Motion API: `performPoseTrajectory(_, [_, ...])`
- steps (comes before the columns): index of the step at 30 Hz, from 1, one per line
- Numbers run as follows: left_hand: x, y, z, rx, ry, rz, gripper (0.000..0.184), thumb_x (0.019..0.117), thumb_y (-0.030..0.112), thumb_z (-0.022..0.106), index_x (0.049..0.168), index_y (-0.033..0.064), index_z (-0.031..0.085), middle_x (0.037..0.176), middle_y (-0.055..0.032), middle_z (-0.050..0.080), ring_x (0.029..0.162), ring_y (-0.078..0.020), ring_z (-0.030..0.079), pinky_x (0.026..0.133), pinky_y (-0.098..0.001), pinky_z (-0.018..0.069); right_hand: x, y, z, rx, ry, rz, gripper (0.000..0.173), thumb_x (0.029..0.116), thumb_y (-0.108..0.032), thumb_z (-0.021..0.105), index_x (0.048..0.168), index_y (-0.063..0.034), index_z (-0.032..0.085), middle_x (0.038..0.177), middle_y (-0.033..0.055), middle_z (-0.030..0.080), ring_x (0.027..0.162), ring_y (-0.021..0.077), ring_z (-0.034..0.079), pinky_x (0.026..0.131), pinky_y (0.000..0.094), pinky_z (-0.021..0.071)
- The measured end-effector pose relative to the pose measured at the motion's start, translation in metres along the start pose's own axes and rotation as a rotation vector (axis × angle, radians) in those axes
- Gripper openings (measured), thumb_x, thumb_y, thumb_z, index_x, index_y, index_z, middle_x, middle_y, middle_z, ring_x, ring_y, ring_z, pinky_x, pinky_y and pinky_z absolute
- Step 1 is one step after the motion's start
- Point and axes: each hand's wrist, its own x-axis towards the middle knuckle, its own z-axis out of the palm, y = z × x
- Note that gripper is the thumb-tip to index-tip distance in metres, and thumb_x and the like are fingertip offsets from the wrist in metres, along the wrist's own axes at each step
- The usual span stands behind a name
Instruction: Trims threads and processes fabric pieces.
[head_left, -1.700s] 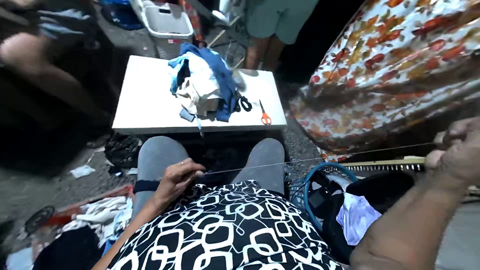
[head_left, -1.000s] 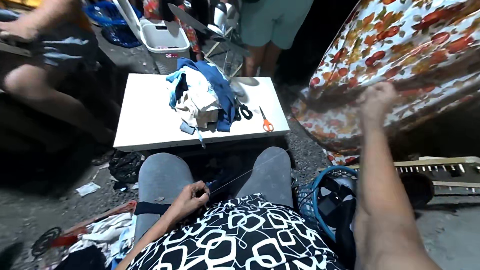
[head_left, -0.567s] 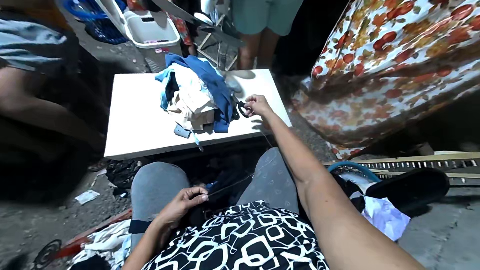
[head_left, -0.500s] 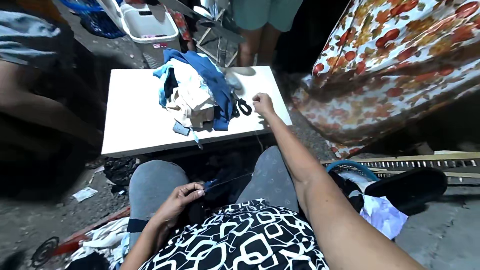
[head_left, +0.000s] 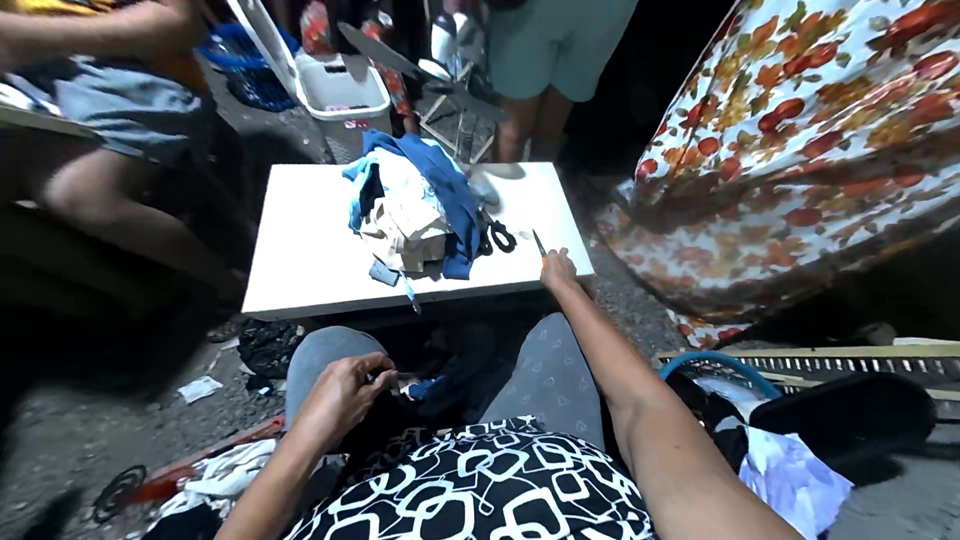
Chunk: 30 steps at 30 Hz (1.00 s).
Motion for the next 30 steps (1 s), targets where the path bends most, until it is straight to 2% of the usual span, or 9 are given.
performPoseTrajectory(3, [-0.007, 0.009, 0.000, -0.265, -0.112, -0.116, 0.014, 0.1042, 0.015, 0.059, 0.102, 0.0039, 0.068, 0.084, -0.0045, 0.070, 0.063, -0.0119, 0.068, 0.062, -0.0302, 0.0600, -0.008, -0.006, 0.003, -0.042, -0.052, 0.022, 0.051, 0.0869, -0.001, 0.070, 0.133, 0.0124, 0.054, 0.143, 0.0350, 0.047, 0.121, 0.0503, 0.058, 0.092, 0.0621, 0.0528])
performPoseTrajectory(5, [-0.012, 0.009, 0.008, -0.522, -0.158, -0.142, 0.012, 0.1041, 0.009, 0.056, 0.099, 0.0020, 0.064, 0.084, -0.0054, 0.072, 0.065, -0.0142, 0.070, 0.062, -0.0302, 0.0620, -0.014, -0.006, 0.002, -0.049, -0.079, 0.033, 0.051, 0.0853, -0.002, 0.072, 0.131, 0.0132, 0.055, 0.142, 0.0352, 0.048, 0.122, 0.0508, 0.058, 0.093, 0.0634, 0.0524])
performPoseTrajectory(8, [-0.016, 0.010, 0.024, -0.761, -0.197, -0.184, 0.013, 0.1055, 0.007, 0.051, 0.100, 0.0004, 0.061, 0.088, -0.0088, 0.074, 0.069, -0.0185, 0.073, 0.065, -0.0337, 0.0636, -0.022, 0.003, -0.011, 0.148, -0.121, 0.088, 0.042, 0.0867, -0.011, 0.074, 0.120, 0.0112, 0.062, 0.129, 0.0321, 0.060, 0.121, 0.0462, 0.060, 0.096, 0.0646, 0.0502])
performPoseTrajectory(11, [-0.017, 0.013, 0.032, -0.857, -0.161, -0.253, 0.015, 0.1077, 0.008, 0.047, 0.106, -0.0009, 0.060, 0.093, -0.0091, 0.073, 0.074, -0.0181, 0.073, 0.072, -0.0347, 0.0639, -0.038, 0.020, -0.012, 0.700, -0.232, 0.002, 0.029, 0.0960, -0.008, 0.064, 0.120, 0.0088, 0.064, 0.107, 0.0224, 0.070, 0.091, 0.0287, 0.070, 0.084, 0.0467, 0.0585])
performPoseTrajectory(15, [-0.014, 0.001, 0.038, -1.032, -0.006, -0.255, 0.017, 0.1081, 0.009, 0.047, 0.110, -0.0027, 0.060, 0.102, -0.0144, 0.073, 0.084, -0.0231, 0.074, 0.080, -0.0393, 0.0633, -0.125, 0.003, -0.023, 1.254, -0.519, -0.352, 0.039, 0.0914, 0.000, 0.062, 0.130, 0.0015, 0.059, 0.106, 0.0090, 0.070, 0.084, 0.0124, 0.068, 0.075, 0.0283, 0.0593])
performPoseTrajectory(17, [-0.018, -0.001, 0.037, -1.074, 0.079, -0.243, 0.018, 0.1088, 0.011, 0.044, 0.113, -0.0009, 0.057, 0.106, -0.0149, 0.073, 0.087, -0.0243, 0.074, 0.080, -0.0404, 0.0637, -0.176, -0.012, -0.027, 1.319, -0.699, -0.497, 0.045, 0.0869, -0.009, 0.067, 0.131, -0.0071, 0.059, 0.106, 0.0055, 0.071, 0.079, 0.0095, 0.067, 0.069, 0.0245, 0.0585])
performPoseTrajectory(22, [-0.053, 0.038, 0.020, -1.153, 0.228, -0.264, 0.019, 0.1113, 0.012, 0.034, 0.117, 0.0039, 0.051, 0.112, -0.0116, 0.067, 0.095, -0.0194, 0.071, 0.088, -0.0375, 0.0595, -0.240, -0.051, -0.011, 1.361, -1.161, -0.626, 0.047, 0.0855, -0.015, 0.078, 0.127, -0.0046, 0.058, 0.098, 0.0121, 0.074, 0.074, 0.0161, 0.071, 0.067, 0.0300, 0.0610])
performPoseTrajectory(26, [-0.054, 0.033, 0.019, -1.282, 0.321, -0.214, 0.015, 0.1108, 0.010, 0.033, 0.112, 0.0077, 0.049, 0.104, -0.0075, 0.066, 0.091, -0.0164, 0.071, 0.089, -0.0367, 0.0597, -0.253, -0.076, -0.003, 1.313, -1.301, -0.637, 0.041, 0.0859, -0.018, 0.076, 0.121, -0.0042, 0.059, 0.093, 0.0098, 0.073, 0.071, 0.0157, 0.071, 0.067, 0.0301, 0.0615])
performPoseTrajectory(30, [-0.060, 0.034, 0.013, -1.319, 0.379, -0.167, 0.016, 0.1109, 0.011, 0.034, 0.108, 0.0086, 0.050, 0.104, -0.0059, 0.068, 0.084, -0.0118, 0.069, 0.081, -0.0281, 0.0582, -0.253, -0.092, 0.006, 1.326, -1.373, -0.692, 0.046, 0.0879, -0.030, 0.079, 0.121, -0.0047, 0.061, 0.094, 0.0103, 0.073, 0.072, 0.0151, 0.071, 0.066, 0.0289, 0.0605])
